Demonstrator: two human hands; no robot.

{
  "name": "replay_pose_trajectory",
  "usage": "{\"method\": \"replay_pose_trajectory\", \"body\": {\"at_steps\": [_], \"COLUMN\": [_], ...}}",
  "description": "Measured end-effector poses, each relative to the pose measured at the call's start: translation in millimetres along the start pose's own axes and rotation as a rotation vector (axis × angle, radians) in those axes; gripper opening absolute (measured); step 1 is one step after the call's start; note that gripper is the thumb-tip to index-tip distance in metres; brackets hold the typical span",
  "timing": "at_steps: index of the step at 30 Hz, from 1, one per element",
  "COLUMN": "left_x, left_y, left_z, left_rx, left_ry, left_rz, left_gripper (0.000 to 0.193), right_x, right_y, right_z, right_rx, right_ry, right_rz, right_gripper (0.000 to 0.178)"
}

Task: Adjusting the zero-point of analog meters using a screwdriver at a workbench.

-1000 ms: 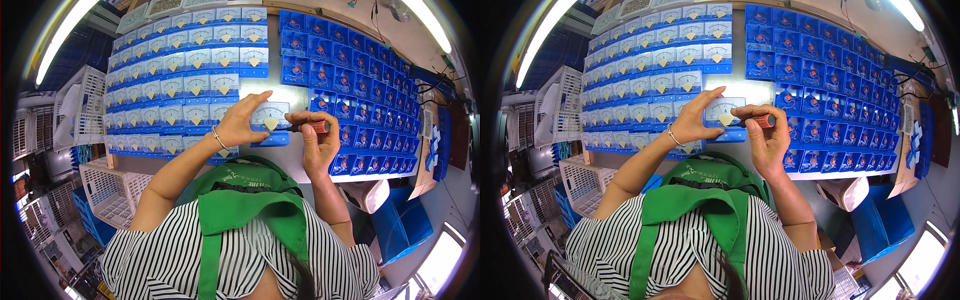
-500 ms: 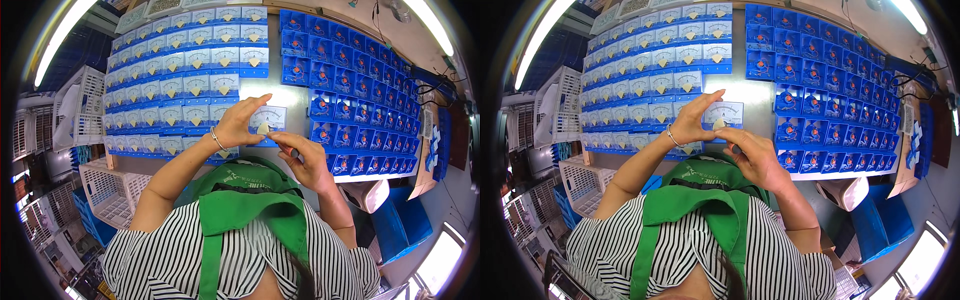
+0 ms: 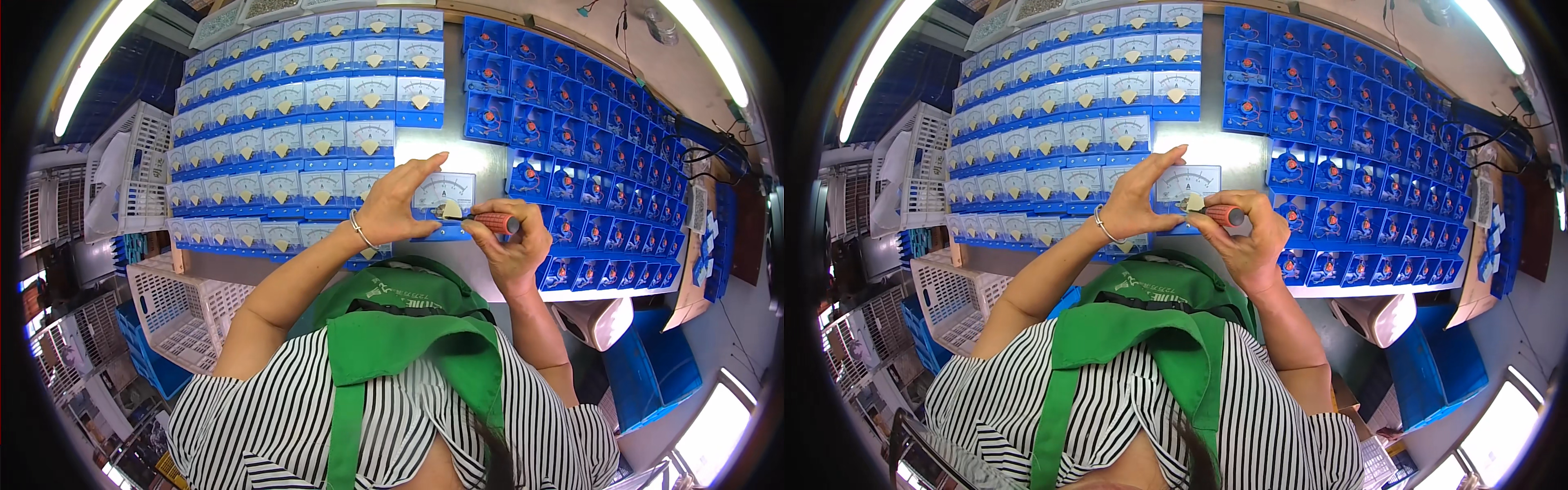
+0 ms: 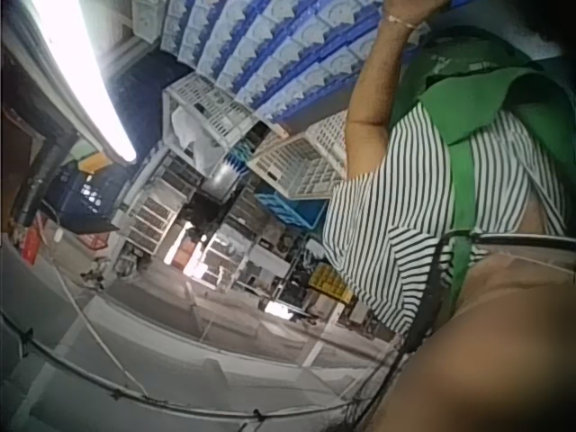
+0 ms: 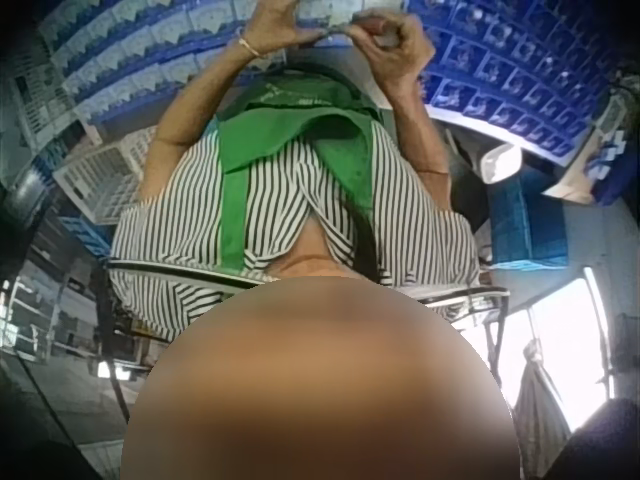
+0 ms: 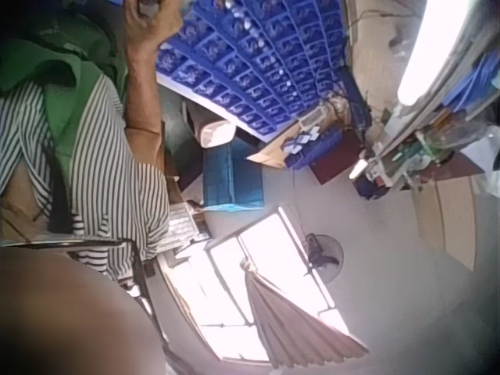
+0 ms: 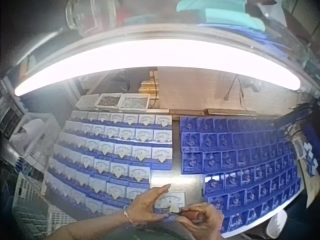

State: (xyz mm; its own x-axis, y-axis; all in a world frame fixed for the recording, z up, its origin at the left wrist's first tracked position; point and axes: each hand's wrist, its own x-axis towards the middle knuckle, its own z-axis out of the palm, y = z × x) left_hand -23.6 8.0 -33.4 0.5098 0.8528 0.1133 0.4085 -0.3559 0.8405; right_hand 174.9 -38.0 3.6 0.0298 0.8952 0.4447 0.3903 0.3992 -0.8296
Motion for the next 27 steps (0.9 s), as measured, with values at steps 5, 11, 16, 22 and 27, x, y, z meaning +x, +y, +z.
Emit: {"method": "replay_pose_trajectory", "body": {"at_steps": [5,11,16,22,27], "left_x": [-4,-7,-8,-9,-10], "left_y": [-3,-1,4,4,1], "left_z": [1,-1,0,2,4], "left_rx": [0.022,0.0,0.016,0.024,0.029], "left_ry": [0.015,0.007,-0.009,-0.005,-0.008], "left_rz": [0.04,-0.021,-0.037,-0.043,-0.05], "left_gripper": [0.094,0.095,0.096,0.096,0.096], "right_x": [4,-2,-16,-18,-13], "right_y": [-12,-18,-16,-14,-10], "right_z": [-7,-21,-9,-6,-5], "right_rx": [0.007,0.291,0.36,0.313,0.316], "right_ry": [-0.095,-0.387,-0.103,-0.039,-0.052], "right_rz": [0.001,0.236,0.337,0.335,0.346], "right_gripper": [0.032,0.019,0.019,0.019,0.021]}}
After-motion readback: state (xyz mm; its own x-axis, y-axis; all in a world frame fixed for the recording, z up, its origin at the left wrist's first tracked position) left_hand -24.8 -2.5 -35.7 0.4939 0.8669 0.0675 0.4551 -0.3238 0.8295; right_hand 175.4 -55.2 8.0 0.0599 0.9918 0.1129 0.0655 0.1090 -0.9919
